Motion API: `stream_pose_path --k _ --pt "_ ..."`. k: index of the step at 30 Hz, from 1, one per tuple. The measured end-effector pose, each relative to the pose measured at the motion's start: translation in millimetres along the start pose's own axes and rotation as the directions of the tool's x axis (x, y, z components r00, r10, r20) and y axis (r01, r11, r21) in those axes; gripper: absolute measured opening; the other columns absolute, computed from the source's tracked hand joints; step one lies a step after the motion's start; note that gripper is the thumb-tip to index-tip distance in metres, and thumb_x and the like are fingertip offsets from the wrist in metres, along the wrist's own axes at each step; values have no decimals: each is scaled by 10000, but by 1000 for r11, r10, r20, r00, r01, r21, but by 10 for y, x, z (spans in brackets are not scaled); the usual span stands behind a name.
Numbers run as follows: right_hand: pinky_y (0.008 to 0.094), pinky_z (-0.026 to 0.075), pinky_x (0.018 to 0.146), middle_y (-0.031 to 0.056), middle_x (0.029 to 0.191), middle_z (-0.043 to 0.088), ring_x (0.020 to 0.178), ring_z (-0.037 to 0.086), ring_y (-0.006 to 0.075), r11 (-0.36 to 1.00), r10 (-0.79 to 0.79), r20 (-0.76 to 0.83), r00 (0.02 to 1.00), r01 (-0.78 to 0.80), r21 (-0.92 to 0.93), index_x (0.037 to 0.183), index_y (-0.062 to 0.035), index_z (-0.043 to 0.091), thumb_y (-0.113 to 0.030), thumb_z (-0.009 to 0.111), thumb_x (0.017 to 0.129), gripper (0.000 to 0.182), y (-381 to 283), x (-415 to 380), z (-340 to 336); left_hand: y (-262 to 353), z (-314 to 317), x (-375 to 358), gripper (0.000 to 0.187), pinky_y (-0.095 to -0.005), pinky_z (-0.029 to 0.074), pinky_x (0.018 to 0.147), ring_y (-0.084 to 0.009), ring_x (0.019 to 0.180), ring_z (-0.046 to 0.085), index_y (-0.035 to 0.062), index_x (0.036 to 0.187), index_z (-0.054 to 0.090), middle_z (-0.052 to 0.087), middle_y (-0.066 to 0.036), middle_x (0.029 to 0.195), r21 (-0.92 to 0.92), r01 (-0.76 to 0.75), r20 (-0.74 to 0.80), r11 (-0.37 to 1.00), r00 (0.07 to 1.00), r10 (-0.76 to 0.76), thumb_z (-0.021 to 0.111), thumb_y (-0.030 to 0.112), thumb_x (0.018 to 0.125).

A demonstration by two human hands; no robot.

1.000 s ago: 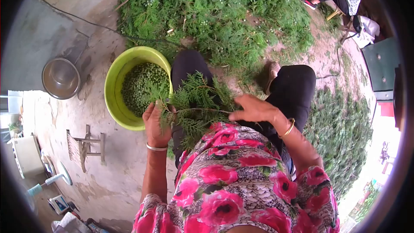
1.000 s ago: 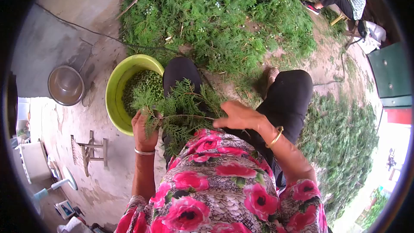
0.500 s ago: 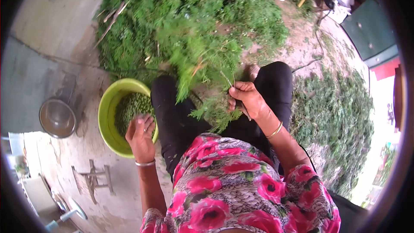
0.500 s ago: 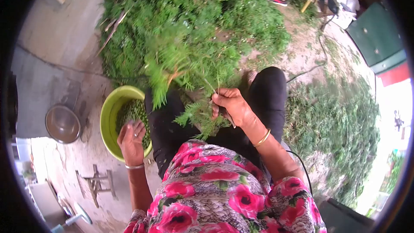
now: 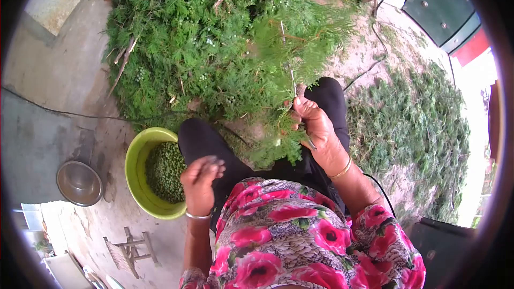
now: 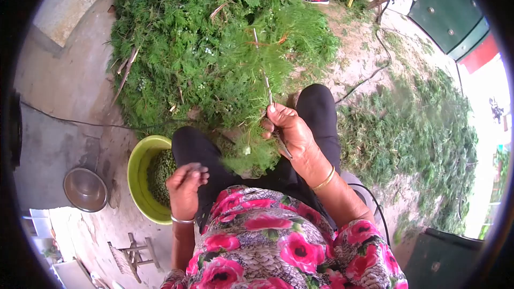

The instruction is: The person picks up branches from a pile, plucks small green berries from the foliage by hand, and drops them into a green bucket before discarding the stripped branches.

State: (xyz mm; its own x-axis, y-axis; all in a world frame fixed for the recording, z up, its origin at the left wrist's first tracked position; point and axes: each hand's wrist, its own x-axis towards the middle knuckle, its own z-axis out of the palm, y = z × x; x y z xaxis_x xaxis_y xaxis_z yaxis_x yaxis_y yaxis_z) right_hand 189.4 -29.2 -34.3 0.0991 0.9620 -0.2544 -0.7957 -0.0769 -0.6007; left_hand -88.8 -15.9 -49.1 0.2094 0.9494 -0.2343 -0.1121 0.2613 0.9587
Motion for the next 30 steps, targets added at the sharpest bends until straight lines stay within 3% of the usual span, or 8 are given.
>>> stream_pose_path --k 1,4,7,12,19,23,27,30 --pt "278 409 543 20 613 465 557 436 132 1000 -28 -1 1000 28 -2 751 -66 509 -201 543 906 208 8 -6 28 45 123 7 182 -272 509 659 -167 724 615 -69 981 590 646 -138 861 3 -2 -6 1000 1000 2 569 -8 811" --pt "303 422 559 31 615 474 568 472 156 997 -23 1 1000 23 69 767 -65 505 -192 533 912 194 45 -38 101 187 434 2 148 -204 465 605 -88 658 572 -53 916 612 638 -63 780 419 -371 138 829 928 346 629 -36 770" --pt "303 433 569 33 618 480 561 490 160 996 -43 -25 999 45 72 768 -63 505 -185 529 914 191 57 -54 98 401 712 -24 161 -217 455 572 -87 631 565 -39 916 615 627 -48 736 448 -574 261 685 817 514 655 -8 763" --pt "237 420 547 27 631 504 542 484 121 997 -45 -87 995 38 -73 760 -54 526 -166 525 916 192 128 -98 46 413 940 130 205 -253 464 534 -151 568 590 -21 916 597 615 -111 705 442 -715 437 542 699 566 682 16 734" --pt "239 446 534 49 639 535 546 520 143 999 -43 -165 985 41 -12 785 -40 526 -130 514 917 160 176 -142 123 436 966 8 219 -260 469 524 -155 557 596 -21 932 580 620 -114 742 430 -615 504 661 771 390 655 -3 727" --pt "260 477 532 55 640 535 549 528 156 999 -43 -206 978 46 11 784 -32 519 -120 508 918 161 240 -95 127 310 952 69 207 -259 452 506 -138 540 579 -26 921 583 606 -110 708 431 -689 470 582 722 507 639 -19 721" --pt "289 482 534 45 629 503 533 499 142 998 27 -206 978 -14 63 789 -42 492 -138 499 924 166 207 -107 145 378 859 71 98 -242 415 493 -113 523 549 -50 836 599 587 -93 625 417 -569 415 709 813 408 577 -10 749" --pt "286 418 489 -5 601 421 497 414 120 991 97 -317 943 -62 119 807 -66 474 -146 448 936 154 229 4 94 480 780 -11 121 -232 402 488 -135 512 524 -70 842 598 606 -100 659 203 -285 415 937 892 181 525 6 784"
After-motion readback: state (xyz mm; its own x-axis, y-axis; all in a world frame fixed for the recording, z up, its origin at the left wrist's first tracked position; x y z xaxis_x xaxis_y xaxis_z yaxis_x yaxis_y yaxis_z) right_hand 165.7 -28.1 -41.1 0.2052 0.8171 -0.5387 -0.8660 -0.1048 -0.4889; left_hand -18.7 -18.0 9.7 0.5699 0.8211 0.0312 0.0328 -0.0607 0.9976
